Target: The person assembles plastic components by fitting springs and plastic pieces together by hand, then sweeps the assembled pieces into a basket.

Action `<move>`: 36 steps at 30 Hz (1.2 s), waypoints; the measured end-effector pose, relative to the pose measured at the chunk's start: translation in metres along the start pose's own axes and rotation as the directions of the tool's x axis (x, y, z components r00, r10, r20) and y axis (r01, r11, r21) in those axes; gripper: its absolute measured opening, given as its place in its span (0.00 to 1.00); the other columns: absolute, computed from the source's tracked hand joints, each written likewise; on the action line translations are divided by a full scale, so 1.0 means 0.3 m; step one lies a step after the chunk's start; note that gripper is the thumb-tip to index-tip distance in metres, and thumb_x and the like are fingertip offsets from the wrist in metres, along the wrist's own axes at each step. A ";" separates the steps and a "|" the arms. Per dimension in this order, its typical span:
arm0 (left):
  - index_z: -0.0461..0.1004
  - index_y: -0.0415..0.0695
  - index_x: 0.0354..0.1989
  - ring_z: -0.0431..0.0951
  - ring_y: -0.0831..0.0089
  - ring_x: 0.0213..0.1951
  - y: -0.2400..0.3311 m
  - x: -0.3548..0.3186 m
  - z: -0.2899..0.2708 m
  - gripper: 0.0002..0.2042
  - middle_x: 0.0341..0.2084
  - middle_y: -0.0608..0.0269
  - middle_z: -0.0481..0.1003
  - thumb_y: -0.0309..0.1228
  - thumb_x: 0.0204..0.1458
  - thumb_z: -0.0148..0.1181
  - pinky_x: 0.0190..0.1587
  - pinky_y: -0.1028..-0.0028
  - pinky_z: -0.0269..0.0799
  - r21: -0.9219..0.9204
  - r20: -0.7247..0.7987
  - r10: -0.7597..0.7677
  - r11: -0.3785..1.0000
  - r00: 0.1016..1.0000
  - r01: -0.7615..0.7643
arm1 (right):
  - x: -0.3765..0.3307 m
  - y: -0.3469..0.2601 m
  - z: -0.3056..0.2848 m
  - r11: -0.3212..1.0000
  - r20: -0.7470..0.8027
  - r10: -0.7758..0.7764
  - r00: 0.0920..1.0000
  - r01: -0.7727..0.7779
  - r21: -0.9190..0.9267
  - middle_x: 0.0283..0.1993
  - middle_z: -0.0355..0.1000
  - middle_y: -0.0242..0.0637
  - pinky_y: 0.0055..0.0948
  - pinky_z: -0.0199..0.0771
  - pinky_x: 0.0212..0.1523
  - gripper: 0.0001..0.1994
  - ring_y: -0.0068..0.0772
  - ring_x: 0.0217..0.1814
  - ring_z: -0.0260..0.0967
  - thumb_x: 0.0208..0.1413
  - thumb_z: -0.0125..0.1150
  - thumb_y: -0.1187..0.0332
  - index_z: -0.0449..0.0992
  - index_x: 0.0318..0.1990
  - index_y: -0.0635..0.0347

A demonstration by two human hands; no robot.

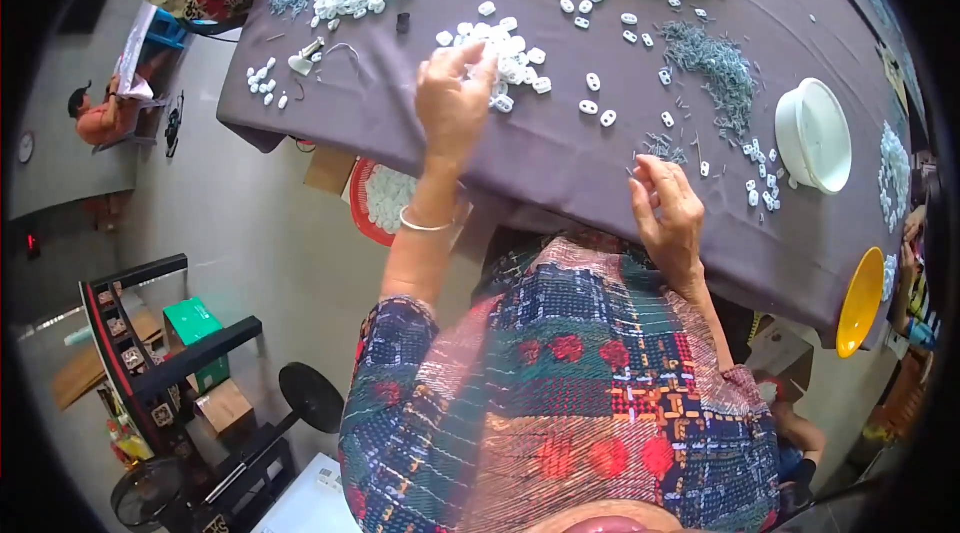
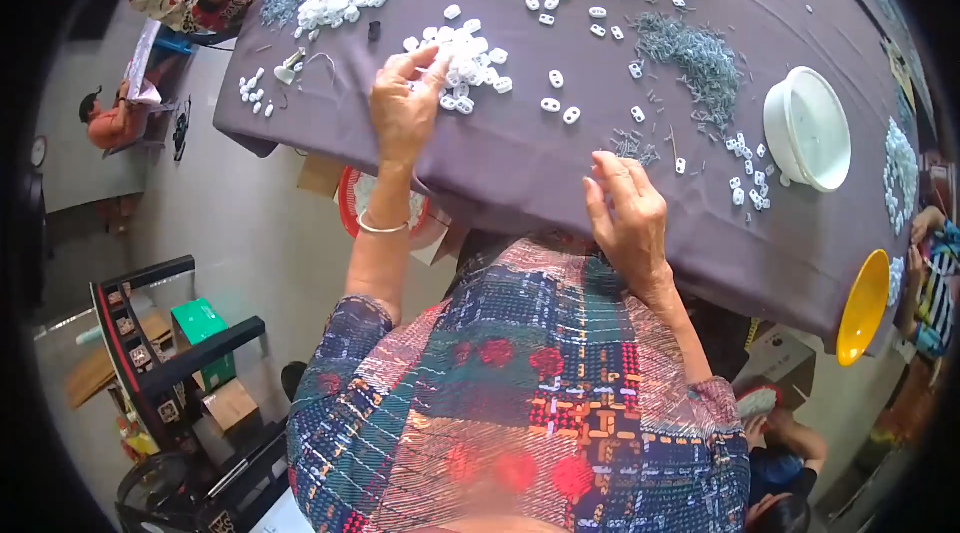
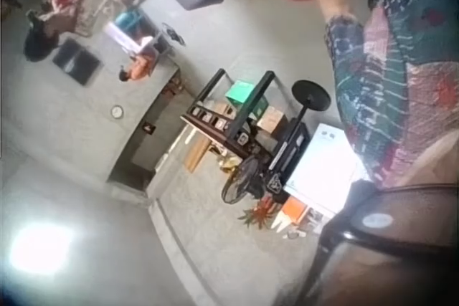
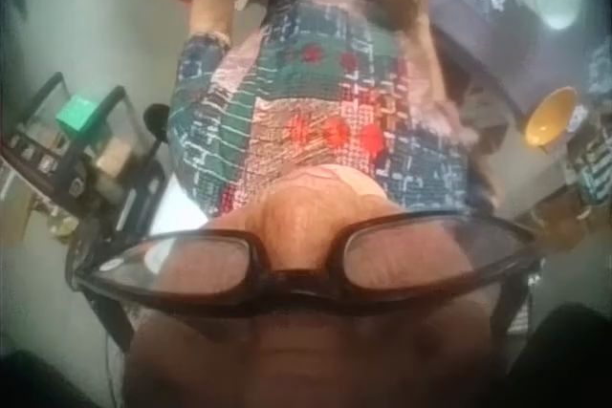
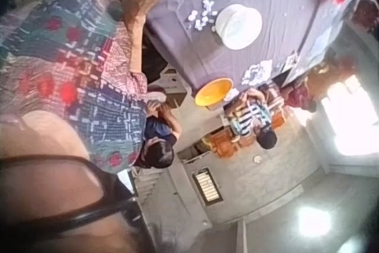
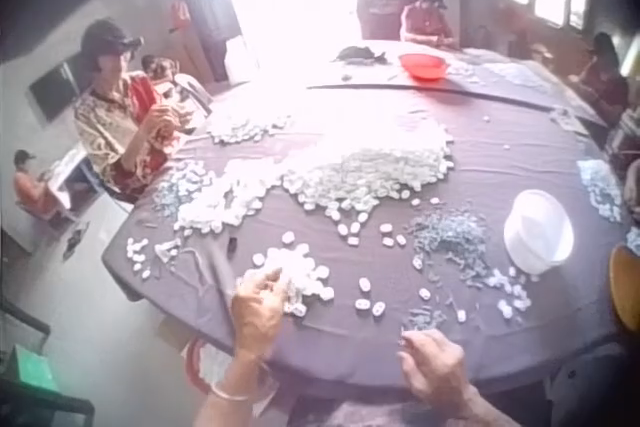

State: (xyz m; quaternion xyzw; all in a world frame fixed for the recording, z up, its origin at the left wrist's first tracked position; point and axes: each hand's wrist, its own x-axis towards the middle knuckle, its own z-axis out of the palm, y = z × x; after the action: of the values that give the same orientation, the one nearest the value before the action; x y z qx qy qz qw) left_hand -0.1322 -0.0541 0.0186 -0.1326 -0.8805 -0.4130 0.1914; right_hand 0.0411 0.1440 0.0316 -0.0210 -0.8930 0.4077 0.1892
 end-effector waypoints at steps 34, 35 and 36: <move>0.76 0.42 0.35 0.72 0.70 0.30 0.129 -0.169 0.218 0.11 0.29 0.62 0.73 0.26 0.41 0.65 0.34 0.73 0.69 0.014 0.330 0.200 0.976 0.923 -0.217 | -0.026 0.190 -0.095 0.984 -0.311 0.150 0.939 -0.173 -0.046 0.33 0.73 0.37 0.20 0.69 0.26 0.08 0.25 0.28 0.69 0.49 0.58 0.79 0.74 0.39 0.64; 0.76 0.42 0.34 0.72 0.70 0.30 0.132 -0.166 0.226 0.10 0.29 0.63 0.73 0.26 0.41 0.65 0.34 0.73 0.69 0.008 0.337 0.193 0.978 0.922 -0.208 | -0.027 0.193 -0.096 0.987 -0.315 0.134 0.940 -0.154 -0.039 0.32 0.73 0.37 0.20 0.68 0.25 0.08 0.25 0.27 0.69 0.49 0.58 0.79 0.74 0.38 0.64; 0.76 0.42 0.33 0.72 0.70 0.31 0.133 -0.163 0.232 0.10 0.29 0.63 0.73 0.26 0.41 0.66 0.34 0.72 0.68 0.002 0.344 0.187 0.980 0.920 -0.200 | -0.027 0.196 -0.097 0.990 -0.319 0.118 0.941 -0.136 -0.033 0.32 0.72 0.37 0.21 0.68 0.25 0.08 0.25 0.27 0.69 0.49 0.59 0.79 0.74 0.38 0.64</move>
State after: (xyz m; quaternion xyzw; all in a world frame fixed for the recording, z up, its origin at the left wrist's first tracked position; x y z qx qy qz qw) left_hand -0.0889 0.0212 -0.0170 -0.2849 -0.8904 -0.3464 0.0779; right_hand 0.0520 0.2026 0.0029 -0.1486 -0.8588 0.3860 0.3023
